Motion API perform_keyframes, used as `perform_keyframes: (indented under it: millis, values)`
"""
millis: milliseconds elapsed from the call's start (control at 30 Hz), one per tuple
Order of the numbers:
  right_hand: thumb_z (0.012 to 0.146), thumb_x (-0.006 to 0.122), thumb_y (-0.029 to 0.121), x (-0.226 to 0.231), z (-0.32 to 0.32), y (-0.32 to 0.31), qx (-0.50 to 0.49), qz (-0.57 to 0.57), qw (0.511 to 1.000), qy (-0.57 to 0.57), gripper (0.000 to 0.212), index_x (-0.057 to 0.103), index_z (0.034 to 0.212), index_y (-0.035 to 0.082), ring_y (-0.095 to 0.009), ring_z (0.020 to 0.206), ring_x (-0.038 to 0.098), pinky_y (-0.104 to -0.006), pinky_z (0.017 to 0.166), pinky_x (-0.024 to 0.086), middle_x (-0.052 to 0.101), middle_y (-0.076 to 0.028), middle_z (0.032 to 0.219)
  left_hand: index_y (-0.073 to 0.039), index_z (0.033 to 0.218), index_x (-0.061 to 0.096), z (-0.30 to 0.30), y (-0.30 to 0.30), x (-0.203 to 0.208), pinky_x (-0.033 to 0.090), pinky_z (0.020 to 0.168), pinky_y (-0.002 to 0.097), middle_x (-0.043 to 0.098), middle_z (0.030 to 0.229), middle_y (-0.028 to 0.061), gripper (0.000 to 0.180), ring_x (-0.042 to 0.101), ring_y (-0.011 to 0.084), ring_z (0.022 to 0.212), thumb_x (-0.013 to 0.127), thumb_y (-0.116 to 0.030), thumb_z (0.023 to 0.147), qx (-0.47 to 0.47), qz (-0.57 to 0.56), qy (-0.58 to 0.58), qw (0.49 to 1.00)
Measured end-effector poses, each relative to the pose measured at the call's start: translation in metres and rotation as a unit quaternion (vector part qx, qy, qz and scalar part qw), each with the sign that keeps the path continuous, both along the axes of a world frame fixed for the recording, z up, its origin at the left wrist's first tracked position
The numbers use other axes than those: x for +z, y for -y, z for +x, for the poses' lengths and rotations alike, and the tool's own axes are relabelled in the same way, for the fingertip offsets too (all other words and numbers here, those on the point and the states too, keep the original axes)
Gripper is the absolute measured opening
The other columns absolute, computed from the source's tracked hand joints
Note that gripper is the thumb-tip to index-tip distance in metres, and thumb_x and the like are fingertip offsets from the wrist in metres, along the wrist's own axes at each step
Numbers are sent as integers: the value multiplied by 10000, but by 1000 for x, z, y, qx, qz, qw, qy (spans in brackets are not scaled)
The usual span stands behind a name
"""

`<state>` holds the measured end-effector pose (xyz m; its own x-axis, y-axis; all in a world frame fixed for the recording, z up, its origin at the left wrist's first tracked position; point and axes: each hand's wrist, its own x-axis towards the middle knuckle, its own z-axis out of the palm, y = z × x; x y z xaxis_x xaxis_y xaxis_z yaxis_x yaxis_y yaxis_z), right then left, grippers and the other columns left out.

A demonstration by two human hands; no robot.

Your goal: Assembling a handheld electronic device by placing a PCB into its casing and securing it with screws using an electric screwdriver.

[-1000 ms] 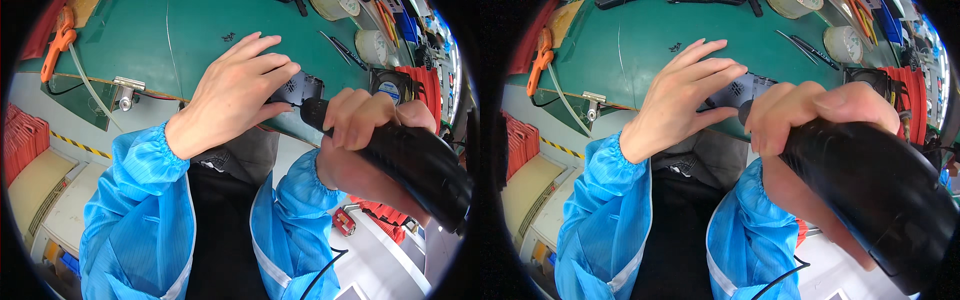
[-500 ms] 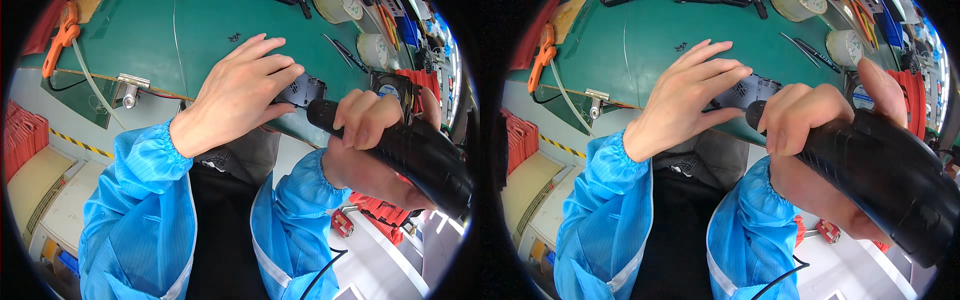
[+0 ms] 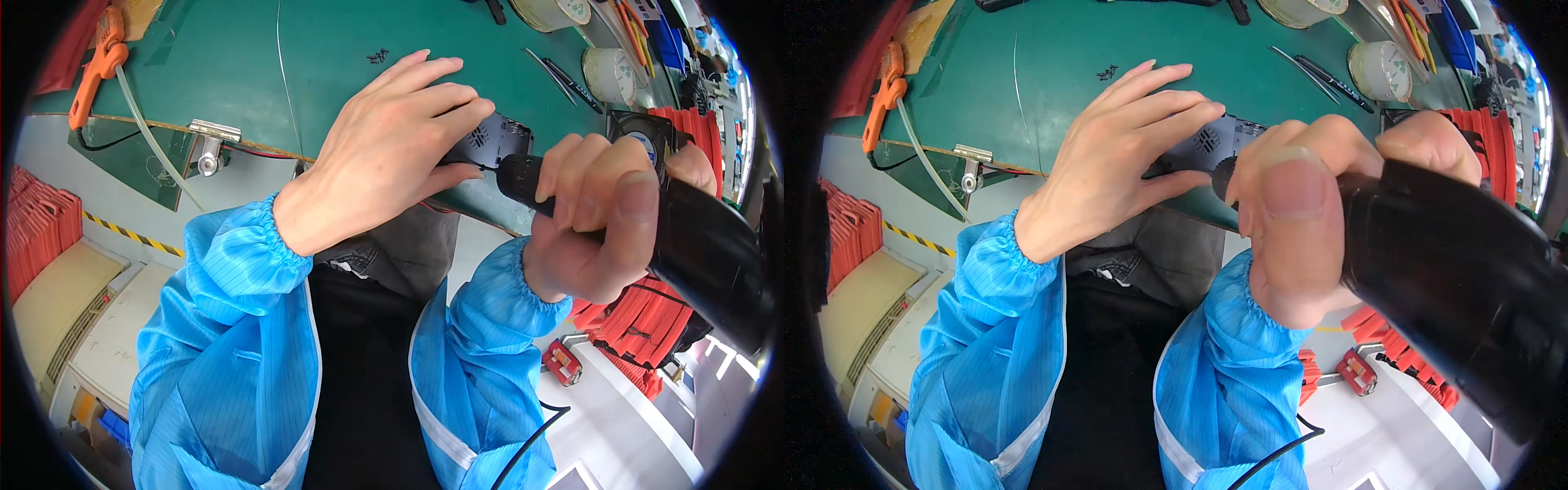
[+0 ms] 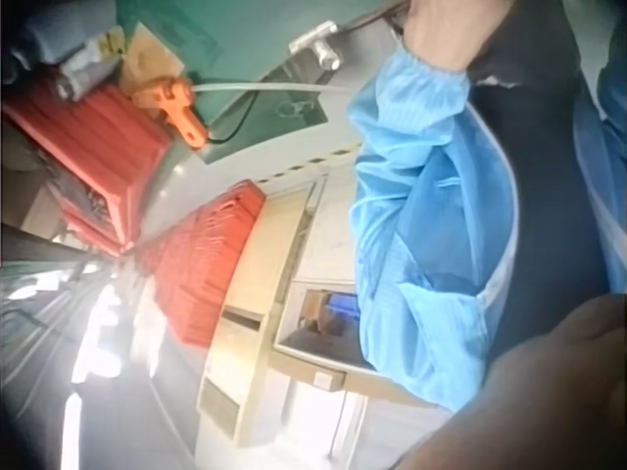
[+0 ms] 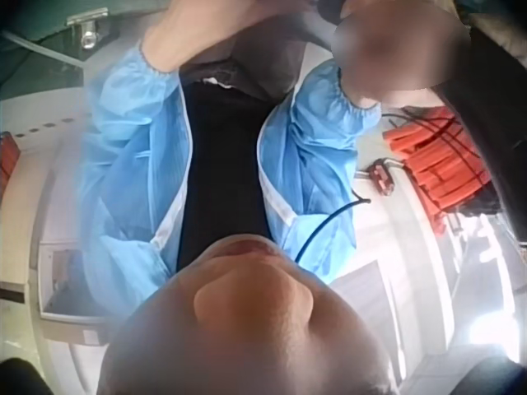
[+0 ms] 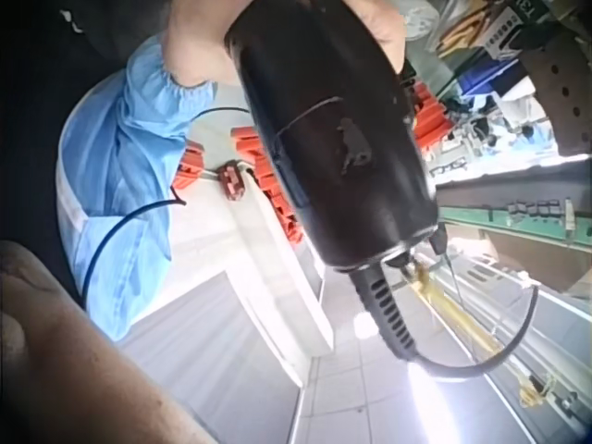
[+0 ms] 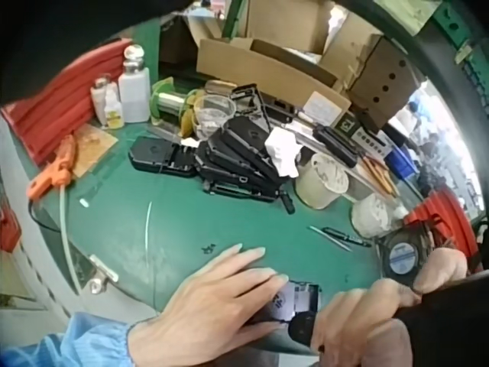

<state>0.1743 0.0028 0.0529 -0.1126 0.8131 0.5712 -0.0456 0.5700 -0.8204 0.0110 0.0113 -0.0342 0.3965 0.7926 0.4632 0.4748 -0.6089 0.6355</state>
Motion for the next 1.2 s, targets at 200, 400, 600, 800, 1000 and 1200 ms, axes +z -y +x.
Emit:
perform_keyframes:
  millis: [200,400,600,800,1000,1200]
  values:
    - [1001,491,127,-3,-2,0,-8,15,1000,-22,346,387,1323,52,-116,470,379,-312,475,384,434,-14,644,-100,1312,679,-2,2,2,401,1192,541,670,1286,85,643,540,347,1371,886,-154,705,-1,-4,-11,1000]
    - [1005,511,146,-5,5,1,-5,10,998,-65,410,401,1386,42,-118,490,400,-319,497,394,457,-16,663,-102,1310,679,-1,2,4,448,1141,521,667,1280,85,650,551,364,1342,893,-153,698,1,1,-17,1000]
    - [1013,537,191,15,40,8,55,21,990,-129,316,535,1310,83,-101,548,435,-311,536,367,472,19,680,-87,1290,680,-1,2,7,519,1022,481,668,1260,85,660,583,379,1268,906,-167,675,-13,18,-25,999]
    - [963,610,179,22,69,19,-138,29,984,-106,248,582,1196,99,-93,535,413,-305,537,338,451,24,662,-50,1228,691,1,1,2,525,1004,466,699,1205,96,582,601,380,1246,885,-174,693,22,38,-5,999]
    - [998,585,170,1,75,22,-174,12,980,-91,310,540,1292,80,-114,523,418,-321,537,388,442,-1,650,-19,1140,710,1,-4,8,510,1026,463,726,1155,112,437,601,400,1257,815,-174,746,32,7,-12,999]
    - [974,615,150,-8,61,15,-217,6,975,-54,493,474,1417,-13,-143,533,464,-349,548,439,474,-47,654,-15,1090,726,1,-4,10,495,1046,465,724,1164,109,356,583,406,1292,776,-182,781,32,-12,-19,999]
